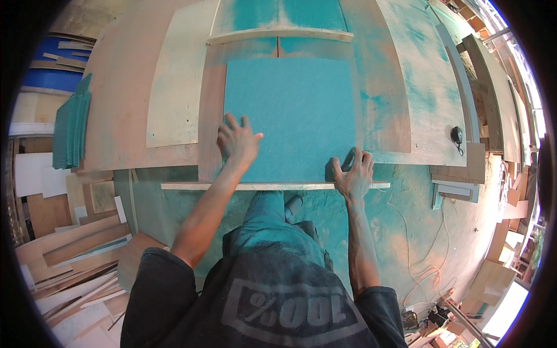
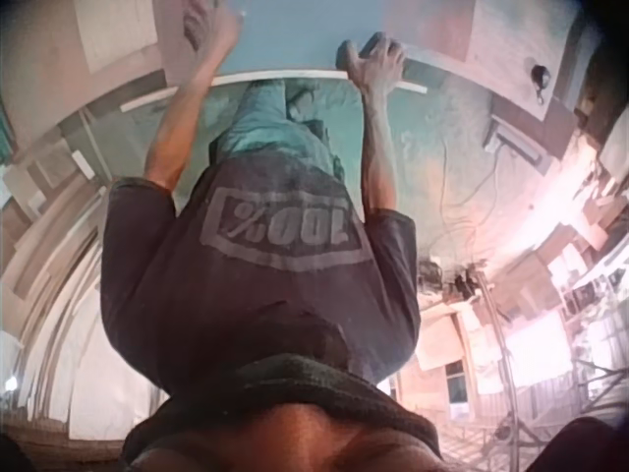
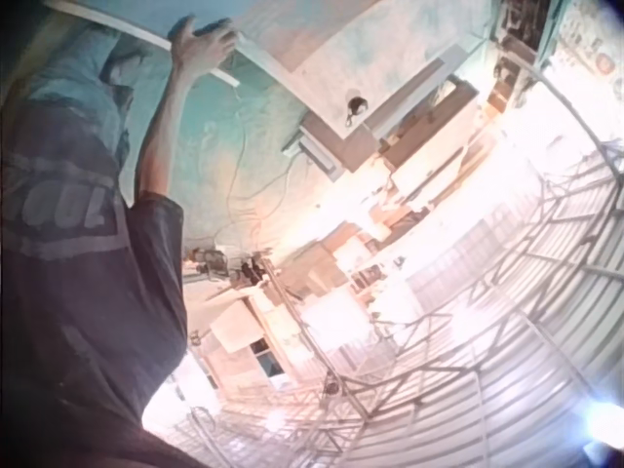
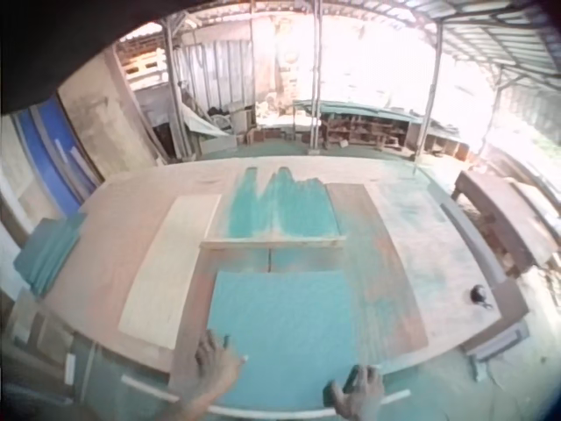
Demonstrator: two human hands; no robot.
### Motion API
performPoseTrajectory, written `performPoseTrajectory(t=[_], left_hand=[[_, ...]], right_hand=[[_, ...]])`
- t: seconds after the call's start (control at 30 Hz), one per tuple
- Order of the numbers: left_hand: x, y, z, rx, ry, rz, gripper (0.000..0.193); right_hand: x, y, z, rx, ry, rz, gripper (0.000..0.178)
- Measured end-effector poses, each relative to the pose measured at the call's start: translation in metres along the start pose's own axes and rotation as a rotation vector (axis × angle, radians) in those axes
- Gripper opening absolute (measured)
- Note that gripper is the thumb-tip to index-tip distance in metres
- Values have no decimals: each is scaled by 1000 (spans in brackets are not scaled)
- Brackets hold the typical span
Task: The person applies adhesive to a square teal wooden panel by moving a wooden stick across the surface multiple times.
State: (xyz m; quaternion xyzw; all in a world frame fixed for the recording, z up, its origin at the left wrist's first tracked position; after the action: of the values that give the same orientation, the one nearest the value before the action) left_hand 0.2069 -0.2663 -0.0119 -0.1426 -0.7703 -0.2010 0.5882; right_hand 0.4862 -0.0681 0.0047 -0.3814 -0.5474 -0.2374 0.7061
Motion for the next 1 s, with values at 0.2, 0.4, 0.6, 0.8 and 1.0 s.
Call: performPoseTrajectory(t=[0.2,0.4,0.6,0.8,1.0], left_hand=[[-10,82,1,-211,-118,-159,76],[-23,96,-3,-255,-123,-31,76],[-19,98,29,-275,-107,23,76],[-8,109,80,-271,-115,28,76],[0,115,122,-266,-86,2,74]], right_hand=[[13,-24,-27,581,-173,207,75],[-2,-21,-43,587,-92,130,67],[-6,-34,-19,558,-13,191,50],[-10,-51,29,545,36,167,44],[-19,-59,73,558,54,156,45]])
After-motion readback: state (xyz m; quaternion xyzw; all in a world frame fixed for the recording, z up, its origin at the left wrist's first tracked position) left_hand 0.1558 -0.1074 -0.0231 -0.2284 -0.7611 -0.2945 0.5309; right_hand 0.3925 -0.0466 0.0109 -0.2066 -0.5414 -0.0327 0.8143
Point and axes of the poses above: each hand's wrist, its own z-axis towards the middle knuckle, its own x-axis out of the back of the hand, y = z × x, the point moved 5 cm from there along z, towards the middle knuckle, and after that the axes turned 4 degrees about -z, right-handed, at the moved point
